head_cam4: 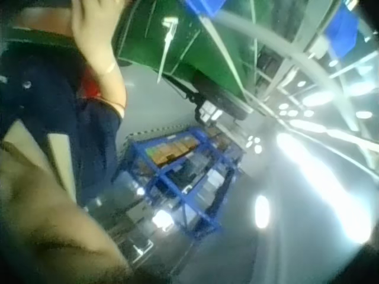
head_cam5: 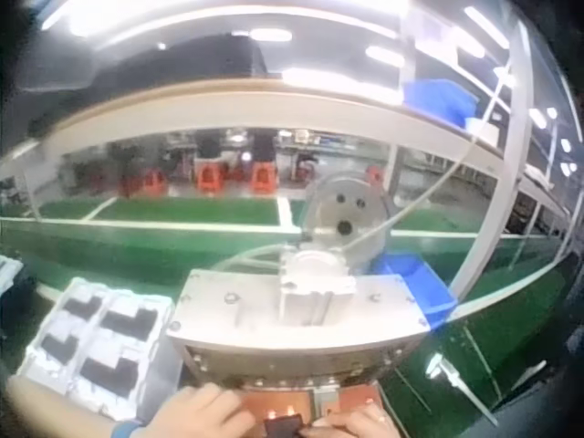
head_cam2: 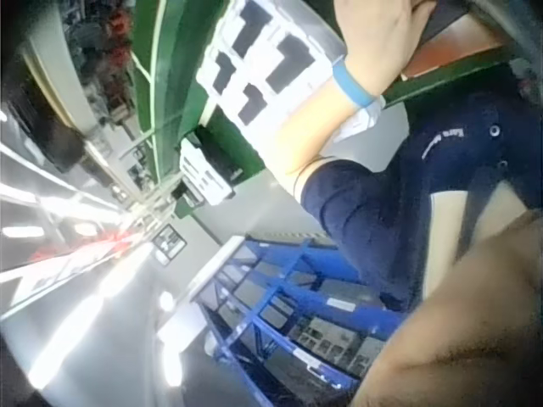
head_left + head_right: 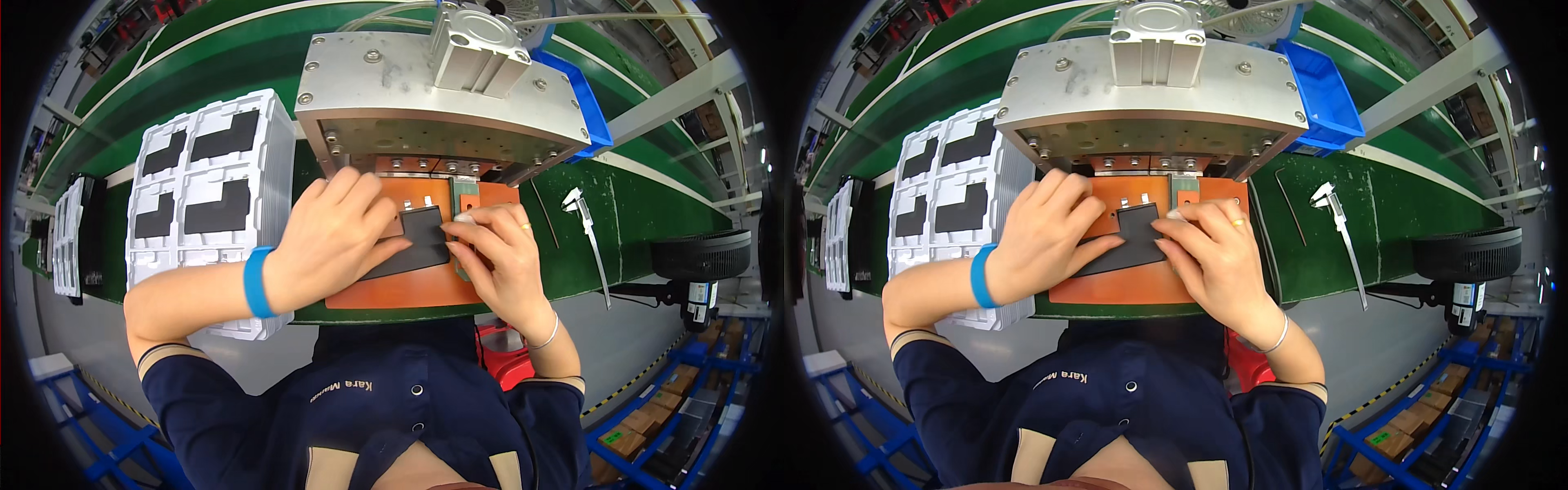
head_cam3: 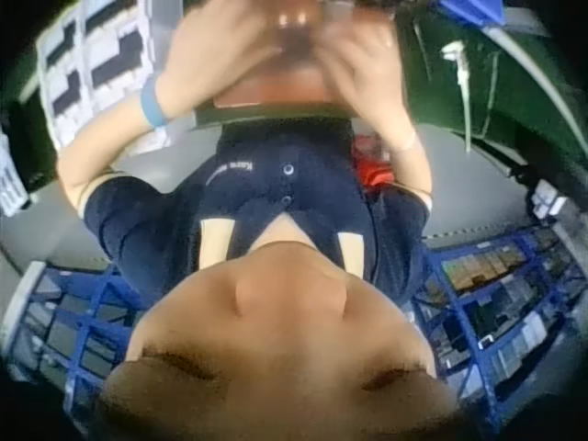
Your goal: The recorder uses a heat press machine and a caliper to process and measure small electronic or hardware components.
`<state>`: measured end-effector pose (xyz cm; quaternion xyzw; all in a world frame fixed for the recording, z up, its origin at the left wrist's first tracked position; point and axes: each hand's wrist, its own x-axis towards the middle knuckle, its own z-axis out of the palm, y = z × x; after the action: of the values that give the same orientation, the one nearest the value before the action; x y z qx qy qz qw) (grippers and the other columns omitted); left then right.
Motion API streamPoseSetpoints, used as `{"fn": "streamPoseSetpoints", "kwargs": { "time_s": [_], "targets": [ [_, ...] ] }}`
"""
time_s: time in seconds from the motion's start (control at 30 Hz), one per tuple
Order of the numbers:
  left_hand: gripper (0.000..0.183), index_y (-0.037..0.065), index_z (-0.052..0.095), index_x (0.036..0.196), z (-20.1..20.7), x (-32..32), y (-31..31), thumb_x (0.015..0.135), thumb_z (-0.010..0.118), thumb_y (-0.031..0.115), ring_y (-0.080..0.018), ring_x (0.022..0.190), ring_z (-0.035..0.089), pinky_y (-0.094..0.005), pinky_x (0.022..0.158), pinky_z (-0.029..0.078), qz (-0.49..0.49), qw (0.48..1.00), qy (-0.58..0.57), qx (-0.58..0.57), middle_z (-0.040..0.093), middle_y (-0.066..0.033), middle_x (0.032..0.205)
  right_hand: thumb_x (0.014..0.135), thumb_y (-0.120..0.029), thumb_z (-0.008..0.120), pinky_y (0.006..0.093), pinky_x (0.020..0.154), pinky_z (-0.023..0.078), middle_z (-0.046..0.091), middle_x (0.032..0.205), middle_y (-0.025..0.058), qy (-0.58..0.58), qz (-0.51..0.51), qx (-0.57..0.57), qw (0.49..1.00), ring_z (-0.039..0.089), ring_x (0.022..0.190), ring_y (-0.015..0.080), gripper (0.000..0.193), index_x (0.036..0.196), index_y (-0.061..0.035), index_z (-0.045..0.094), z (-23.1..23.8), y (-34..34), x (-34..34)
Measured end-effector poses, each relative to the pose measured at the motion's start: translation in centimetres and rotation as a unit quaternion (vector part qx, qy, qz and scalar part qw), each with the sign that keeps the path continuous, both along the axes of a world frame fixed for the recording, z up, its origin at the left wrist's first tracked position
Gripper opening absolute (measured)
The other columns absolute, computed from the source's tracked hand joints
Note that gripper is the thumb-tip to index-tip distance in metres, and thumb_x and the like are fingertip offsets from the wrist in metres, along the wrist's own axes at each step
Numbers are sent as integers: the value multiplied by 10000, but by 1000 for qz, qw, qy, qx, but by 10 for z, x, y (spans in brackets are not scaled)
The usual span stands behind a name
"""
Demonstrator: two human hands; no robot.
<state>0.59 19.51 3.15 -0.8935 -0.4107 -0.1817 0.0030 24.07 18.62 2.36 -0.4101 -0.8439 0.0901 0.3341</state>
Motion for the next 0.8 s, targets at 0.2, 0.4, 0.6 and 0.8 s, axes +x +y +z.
{"fn": "streamPoseSetpoints", "kwargs": {
  "time_s": [0.2, 0.4, 0.6, 0.8],
  "targets": [
    [426, 30, 610, 1083, -9, -12, -22, 706, 740, 182, -313, 984, 550, -396, 815, 482, -93, 988, -90, -83, 556, -149, 1147, 743, -102, 699, 369, 785, 403, 569, 970, 37, -70, 39, -11, 997, 517, 912, 237, 240, 979, -85, 660, -5, 15, -17],
    [384, 1, 608, 1097, -21, -18, -21, 723, 664, 67, -301, 1014, 551, -389, 860, 490, -122, 983, -101, -94, 561, -162, 1189, 752, -114, 686, 372, 826, 398, 549, 1016, 47, -145, 43, -20, 988, 503, 955, 248, 274, 1022, -89, 649, 0, 18, -23],
    [389, -41, 600, 1057, -17, -17, -19, 685, 597, 72, -277, 1003, 528, -341, 822, 499, -137, 982, -100, -88, 548, -174, 1164, 705, -93, 712, 407, 864, 400, 590, 1027, 61, -86, 3, 3, 996, 531, 957, 275, 330, 1020, -58, 622, -2, 19, -17],
    [422, -12, 602, 1119, -17, -18, -19, 701, 600, 46, -302, 1001, 540, -376, 863, 488, -133, 978, -106, -124, 548, -184, 1199, 721, -18, 667, 448, 959, 376, 645, 974, 70, -83, 32, 6, 996, 574, 1004, 259, 233, 936, -54, 585, -2, 17, -12]
  ]
}}
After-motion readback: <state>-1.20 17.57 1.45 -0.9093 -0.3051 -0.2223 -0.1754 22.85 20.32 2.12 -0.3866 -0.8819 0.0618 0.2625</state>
